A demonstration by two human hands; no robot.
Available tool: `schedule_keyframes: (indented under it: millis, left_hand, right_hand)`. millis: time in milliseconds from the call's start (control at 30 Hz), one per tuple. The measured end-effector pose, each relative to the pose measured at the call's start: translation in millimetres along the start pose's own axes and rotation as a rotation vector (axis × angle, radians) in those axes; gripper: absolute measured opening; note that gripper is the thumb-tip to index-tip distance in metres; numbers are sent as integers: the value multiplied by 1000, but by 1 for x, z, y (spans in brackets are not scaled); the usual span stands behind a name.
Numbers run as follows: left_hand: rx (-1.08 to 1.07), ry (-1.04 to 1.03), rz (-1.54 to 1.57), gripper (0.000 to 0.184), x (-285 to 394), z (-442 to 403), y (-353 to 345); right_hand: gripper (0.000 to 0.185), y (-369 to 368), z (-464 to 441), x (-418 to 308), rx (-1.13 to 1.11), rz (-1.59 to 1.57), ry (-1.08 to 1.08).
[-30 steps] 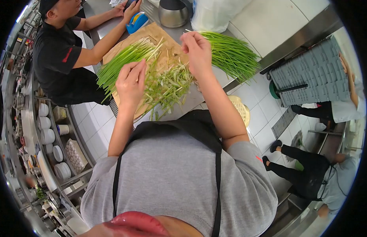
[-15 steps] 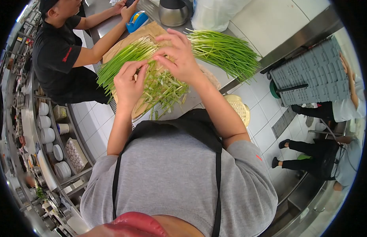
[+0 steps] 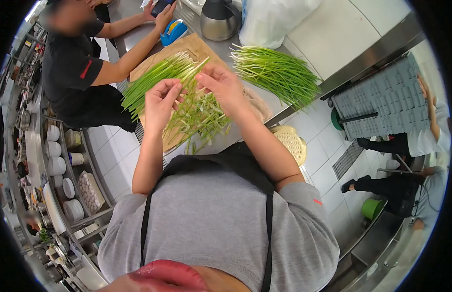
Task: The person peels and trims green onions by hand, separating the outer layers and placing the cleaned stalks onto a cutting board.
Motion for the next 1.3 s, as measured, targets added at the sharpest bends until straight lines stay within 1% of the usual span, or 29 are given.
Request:
schedule_keyframes:
  millis: [33, 133, 167, 267, 333, 533, 633, 733, 833, 933, 1033, 1133, 1233, 1300]
  left_hand:
    - [-16, 20, 43, 14, -2, 1, -4]
    - [-63, 111, 244, 15, -12, 3, -12]
    - [-77, 145, 324, 15, -15, 3, -14]
    - [-86, 209, 436, 15, -19, 4, -19]
    - [-105, 184, 406, 15, -18, 3, -22]
    - [-124, 177, 389, 16, -19, 2, -23]
    - [-128, 180, 406, 17, -18, 3, -24]
    - [-119, 164, 391, 18, -16, 1, -26]
    - [-122, 139, 362, 18, -15, -1, -25]
    - [-134, 124, 295, 17, -13, 2, -24]
    - [-139, 124, 248, 17, -10, 2, -21]
    - [-116, 154, 277, 17, -16, 1, -15]
    - [-89, 186, 347, 18, -18, 0, -13]
    - [-86, 197, 375, 18, -18, 0, -14]
  right_hand:
    - [13, -4, 0, 2, -33, -39, -52]
    - [11, -6, -3, 0, -9, -133, -67]
    - [10, -6, -3, -1, -15, -101, -63]
    - [12, -7, -3, -1, -32, -9, -58]
    - [11, -9, -2, -1, -46, 44, -62]
    - [9, -5, -2, -11, 98, -43, -10]
    - [10, -2, -5, -7, -15, 4, -5]
    - [9, -9, -4, -4, -18, -24, -6]
    - [8, -18, 2, -5, -118, 41, -33]
    - [9, -10, -3, -1, -73, 88, -3]
    - [9, 5, -10, -12, 88, 37, 11]
    - [12, 33, -21, -35, 231, -82, 174]
    - [12, 39, -20, -50, 230, -76, 191]
    - [11, 33, -15, -38, 176, -46, 67]
Point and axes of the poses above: each hand's wrist, its own z-axis away from the middle knuckle, its own y-axis out of the back of the hand, x = y × z, the point moved 6 cm from there along -z, towards the middle knuckle, and after that the axes turned 2 degrees about y, right-handed, at the moved point
